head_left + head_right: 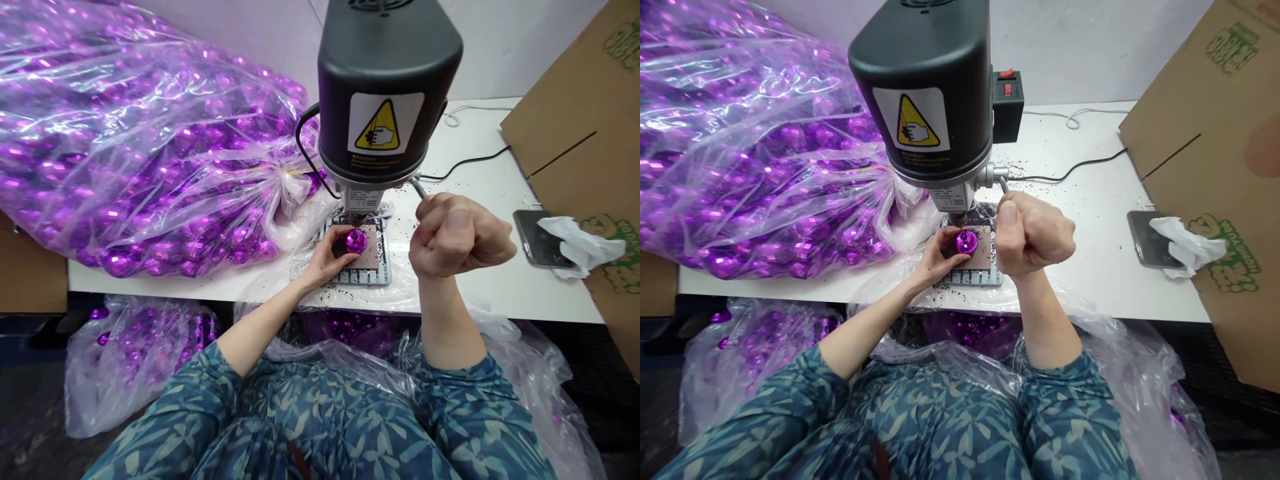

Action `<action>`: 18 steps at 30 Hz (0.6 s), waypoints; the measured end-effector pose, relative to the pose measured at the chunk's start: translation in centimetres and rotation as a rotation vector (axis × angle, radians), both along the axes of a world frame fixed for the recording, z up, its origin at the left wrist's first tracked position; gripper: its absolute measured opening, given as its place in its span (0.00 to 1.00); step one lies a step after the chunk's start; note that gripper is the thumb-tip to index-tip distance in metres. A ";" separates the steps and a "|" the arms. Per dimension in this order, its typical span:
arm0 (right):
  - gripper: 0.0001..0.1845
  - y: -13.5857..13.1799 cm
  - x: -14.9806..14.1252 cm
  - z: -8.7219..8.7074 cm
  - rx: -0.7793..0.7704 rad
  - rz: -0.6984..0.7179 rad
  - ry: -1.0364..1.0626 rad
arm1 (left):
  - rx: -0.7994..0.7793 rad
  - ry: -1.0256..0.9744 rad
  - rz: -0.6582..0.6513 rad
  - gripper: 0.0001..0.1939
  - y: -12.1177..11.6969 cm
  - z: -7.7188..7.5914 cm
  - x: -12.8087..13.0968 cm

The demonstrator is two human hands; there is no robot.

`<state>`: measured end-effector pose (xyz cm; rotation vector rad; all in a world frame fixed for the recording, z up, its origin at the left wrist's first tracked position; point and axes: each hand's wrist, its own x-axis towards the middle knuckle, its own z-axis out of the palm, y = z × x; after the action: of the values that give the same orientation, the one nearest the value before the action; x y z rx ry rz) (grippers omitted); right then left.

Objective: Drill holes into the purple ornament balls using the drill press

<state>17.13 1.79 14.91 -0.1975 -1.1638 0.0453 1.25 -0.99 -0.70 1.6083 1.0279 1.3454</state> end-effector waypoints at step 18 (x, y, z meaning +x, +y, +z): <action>0.32 0.6 -0.3 6.0 -0.296 0.132 -0.041 | 0.118 0.194 0.213 0.25 -2.0 1.4 0.1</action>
<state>16.83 2.41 20.89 -0.3837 -1.2069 0.3325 1.38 -2.95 0.72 1.7845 1.2867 1.4335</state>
